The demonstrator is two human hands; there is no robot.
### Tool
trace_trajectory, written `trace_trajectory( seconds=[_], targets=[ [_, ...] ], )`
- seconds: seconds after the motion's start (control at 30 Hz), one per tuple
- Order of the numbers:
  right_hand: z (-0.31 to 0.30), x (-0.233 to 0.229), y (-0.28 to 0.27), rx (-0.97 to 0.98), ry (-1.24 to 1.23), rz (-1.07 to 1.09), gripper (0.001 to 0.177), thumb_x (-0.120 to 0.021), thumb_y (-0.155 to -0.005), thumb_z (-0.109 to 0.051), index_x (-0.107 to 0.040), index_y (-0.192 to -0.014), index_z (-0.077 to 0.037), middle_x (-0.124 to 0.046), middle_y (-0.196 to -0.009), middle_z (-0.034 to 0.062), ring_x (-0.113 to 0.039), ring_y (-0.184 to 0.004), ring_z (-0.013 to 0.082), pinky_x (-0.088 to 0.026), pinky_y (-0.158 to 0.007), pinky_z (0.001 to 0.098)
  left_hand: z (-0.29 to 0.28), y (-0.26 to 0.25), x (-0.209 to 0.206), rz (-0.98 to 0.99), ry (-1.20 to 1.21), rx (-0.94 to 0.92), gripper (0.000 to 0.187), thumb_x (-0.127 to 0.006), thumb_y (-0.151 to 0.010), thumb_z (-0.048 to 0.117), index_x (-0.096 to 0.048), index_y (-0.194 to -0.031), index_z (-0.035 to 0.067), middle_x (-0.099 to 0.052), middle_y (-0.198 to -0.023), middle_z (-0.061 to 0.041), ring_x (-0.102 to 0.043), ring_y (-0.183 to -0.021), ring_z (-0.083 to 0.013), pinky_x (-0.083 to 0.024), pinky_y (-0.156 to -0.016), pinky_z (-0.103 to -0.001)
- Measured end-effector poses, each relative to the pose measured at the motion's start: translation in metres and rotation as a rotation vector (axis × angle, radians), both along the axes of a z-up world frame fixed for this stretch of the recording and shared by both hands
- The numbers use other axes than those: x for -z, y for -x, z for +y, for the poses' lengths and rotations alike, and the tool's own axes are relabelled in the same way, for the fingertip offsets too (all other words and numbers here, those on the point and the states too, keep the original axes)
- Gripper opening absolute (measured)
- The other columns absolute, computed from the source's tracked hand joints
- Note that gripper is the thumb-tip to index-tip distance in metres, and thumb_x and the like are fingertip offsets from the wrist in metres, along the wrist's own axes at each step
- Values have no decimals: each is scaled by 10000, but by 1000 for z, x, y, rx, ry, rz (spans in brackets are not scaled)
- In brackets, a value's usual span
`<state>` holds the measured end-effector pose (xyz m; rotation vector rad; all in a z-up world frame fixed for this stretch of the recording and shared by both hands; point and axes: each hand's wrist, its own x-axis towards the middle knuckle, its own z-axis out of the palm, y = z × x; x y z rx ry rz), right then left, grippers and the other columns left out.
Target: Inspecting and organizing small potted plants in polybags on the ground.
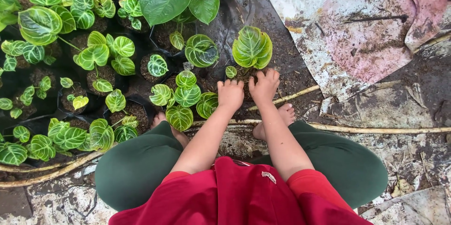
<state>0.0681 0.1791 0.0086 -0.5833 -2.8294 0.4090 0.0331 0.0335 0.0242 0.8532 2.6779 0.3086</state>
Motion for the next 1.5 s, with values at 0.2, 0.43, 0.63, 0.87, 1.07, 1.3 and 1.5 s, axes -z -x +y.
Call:
trace_trajectory(
  seconds=[0.2, 0.43, 0.63, 0.87, 1.07, 1.3, 1.5],
  targets=[
    [-15, 9, 15, 41, 43, -24, 298, -847, -751, -360, -714, -846, -112, -593, -830, 90, -619, -941, 345, -539, -732, 522, -6, -10, 18, 189, -120, -1, 321, -567, -904, 223, -679, -1192, 135, -623, -1231, -118, -516, -1158, -304, -352, -959, -524],
    [-20, 0, 27, 94, 207, -27, 178, -824, -809, -207, -675, -769, -120, -617, -756, 40, -671, -844, 314, -568, -660, 406, -8, -18, -1, 19, -57, 64, 420, -510, -963, 131, -602, -1366, 58, -563, -1431, -164, -438, -1345, -329, -248, -1094, -590],
    [-24, -19, 25, 55, 333, -41, 194, -825, -840, -158, -660, -810, -61, -611, -767, 94, -665, -926, 378, -584, -715, 444, -4, -18, 15, 15, -35, 93, 434, -522, -952, 102, -585, -1374, 25, -537, -1449, -178, -415, -1384, -355, -136, -1159, -727],
    [-27, -18, 34, 81, 261, -79, 135, -783, -860, -145, -675, -841, -67, -619, -786, 77, -660, -952, 356, -591, -698, 419, -9, -14, -4, -21, 7, 117, 464, -517, -958, 82, -548, -1416, 13, -487, -1508, -195, -390, -1425, -377, -69, -1174, -771],
    [-16, 11, 26, 92, 354, -23, 119, -761, -864, -128, -720, -927, -36, -667, -796, 118, -654, -915, 377, -593, -718, 481, -8, -13, -4, -100, 53, 131, 516, -470, -982, 51, -463, -1497, 15, -427, -1568, -205, -359, -1455, -397, -10, -1167, -802],
    [-19, -16, 22, 138, 530, -20, 137, -748, -933, -165, -752, -966, -33, -723, -830, 130, -694, -894, 335, -579, -791, 483, -8, -7, -13, -134, 82, 151, 493, -458, -1005, 33, -467, -1498, 11, -425, -1573, -207, -353, -1456, -406, -11, -1153, -819],
    [-8, -23, 4, -63, 476, 200, 66, -798, -930, -106, -744, -926, -68, -658, -800, 90, -666, -868, 307, -580, -763, 406, -9, -6, -15, -121, 57, 156, 483, -462, -1003, 30, -491, -1485, 24, -462, -1550, -205, -374, -1442, -413, -24, -1144, -825]
  ],
)
